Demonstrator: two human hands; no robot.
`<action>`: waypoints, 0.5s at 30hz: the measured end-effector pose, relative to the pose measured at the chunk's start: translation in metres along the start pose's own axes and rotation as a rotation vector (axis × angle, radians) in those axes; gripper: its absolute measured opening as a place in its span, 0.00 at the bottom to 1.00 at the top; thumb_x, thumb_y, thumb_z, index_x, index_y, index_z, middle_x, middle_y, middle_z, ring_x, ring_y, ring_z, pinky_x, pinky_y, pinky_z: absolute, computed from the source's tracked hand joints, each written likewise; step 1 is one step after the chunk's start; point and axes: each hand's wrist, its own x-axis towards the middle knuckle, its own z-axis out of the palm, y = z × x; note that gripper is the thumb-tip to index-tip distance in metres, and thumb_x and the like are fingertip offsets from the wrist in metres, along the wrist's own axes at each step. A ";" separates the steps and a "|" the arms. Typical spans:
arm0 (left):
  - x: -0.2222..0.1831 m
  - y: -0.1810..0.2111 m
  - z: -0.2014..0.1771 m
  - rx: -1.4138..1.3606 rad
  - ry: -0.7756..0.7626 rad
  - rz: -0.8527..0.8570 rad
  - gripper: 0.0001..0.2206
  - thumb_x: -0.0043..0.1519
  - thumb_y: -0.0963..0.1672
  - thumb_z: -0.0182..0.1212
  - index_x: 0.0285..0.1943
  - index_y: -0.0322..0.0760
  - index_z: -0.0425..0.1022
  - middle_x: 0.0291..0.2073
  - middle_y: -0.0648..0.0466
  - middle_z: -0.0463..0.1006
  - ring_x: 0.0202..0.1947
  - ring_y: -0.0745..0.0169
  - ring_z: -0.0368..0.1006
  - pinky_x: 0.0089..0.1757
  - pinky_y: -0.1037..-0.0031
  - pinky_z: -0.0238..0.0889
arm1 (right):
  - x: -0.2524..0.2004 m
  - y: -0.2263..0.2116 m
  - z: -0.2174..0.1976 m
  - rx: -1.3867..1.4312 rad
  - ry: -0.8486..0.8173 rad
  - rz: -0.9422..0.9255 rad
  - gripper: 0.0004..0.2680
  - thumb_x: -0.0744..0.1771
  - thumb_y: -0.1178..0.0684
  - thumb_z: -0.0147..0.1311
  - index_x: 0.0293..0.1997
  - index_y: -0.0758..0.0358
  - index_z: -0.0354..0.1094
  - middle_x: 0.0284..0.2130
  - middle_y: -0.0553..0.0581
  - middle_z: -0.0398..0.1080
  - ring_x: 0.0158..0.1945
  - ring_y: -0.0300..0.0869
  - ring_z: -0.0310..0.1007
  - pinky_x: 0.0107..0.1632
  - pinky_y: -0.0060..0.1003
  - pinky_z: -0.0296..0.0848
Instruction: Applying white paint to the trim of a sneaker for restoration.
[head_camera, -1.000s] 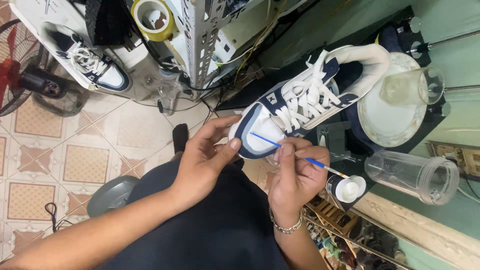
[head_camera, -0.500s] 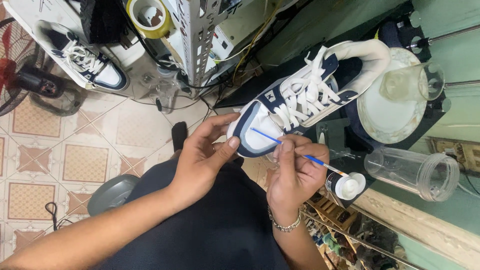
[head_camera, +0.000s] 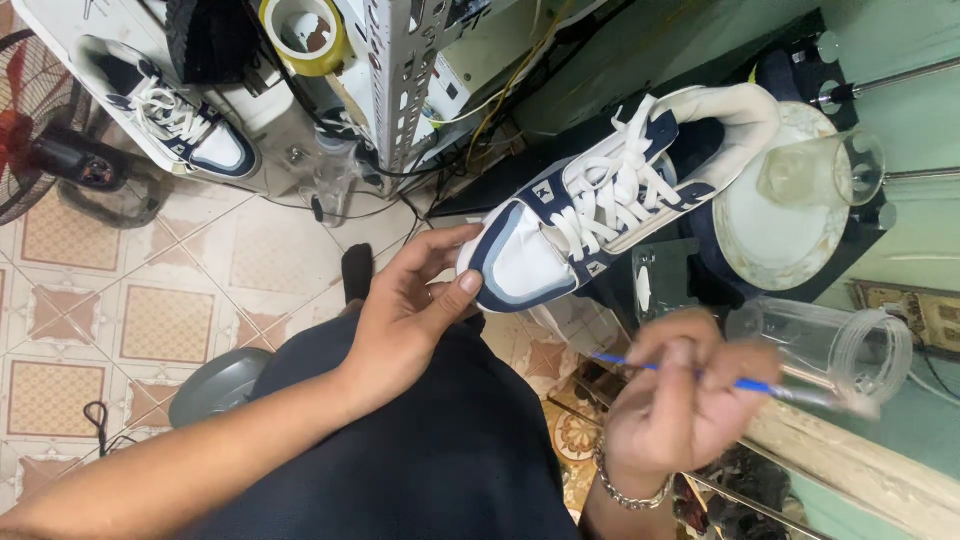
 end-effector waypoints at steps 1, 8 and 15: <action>0.000 0.000 0.000 0.002 0.001 -0.004 0.18 0.68 0.41 0.57 0.67 0.33 0.66 0.59 0.50 0.76 0.45 0.71 0.75 0.43 0.78 0.72 | 0.001 -0.003 0.000 -0.067 0.005 0.043 0.09 0.68 0.64 0.51 0.41 0.60 0.50 0.33 0.48 0.64 0.25 0.40 0.65 0.30 0.28 0.65; 0.000 0.003 0.001 0.012 0.012 -0.023 0.19 0.67 0.41 0.58 0.67 0.34 0.66 0.58 0.50 0.77 0.43 0.71 0.75 0.42 0.77 0.72 | 0.005 -0.010 0.029 -0.592 -0.613 -0.097 0.13 0.68 0.60 0.55 0.36 0.55 0.47 0.55 0.66 0.76 0.40 0.38 0.58 0.45 0.30 0.62; 0.000 0.001 0.002 -0.098 -0.012 -0.006 0.19 0.67 0.40 0.58 0.67 0.32 0.66 0.58 0.49 0.76 0.48 0.71 0.75 0.46 0.77 0.72 | 0.000 -0.007 0.048 -0.919 -0.798 -0.334 0.14 0.66 0.52 0.62 0.33 0.59 0.51 0.57 0.57 0.74 0.38 0.44 0.61 0.45 0.33 0.63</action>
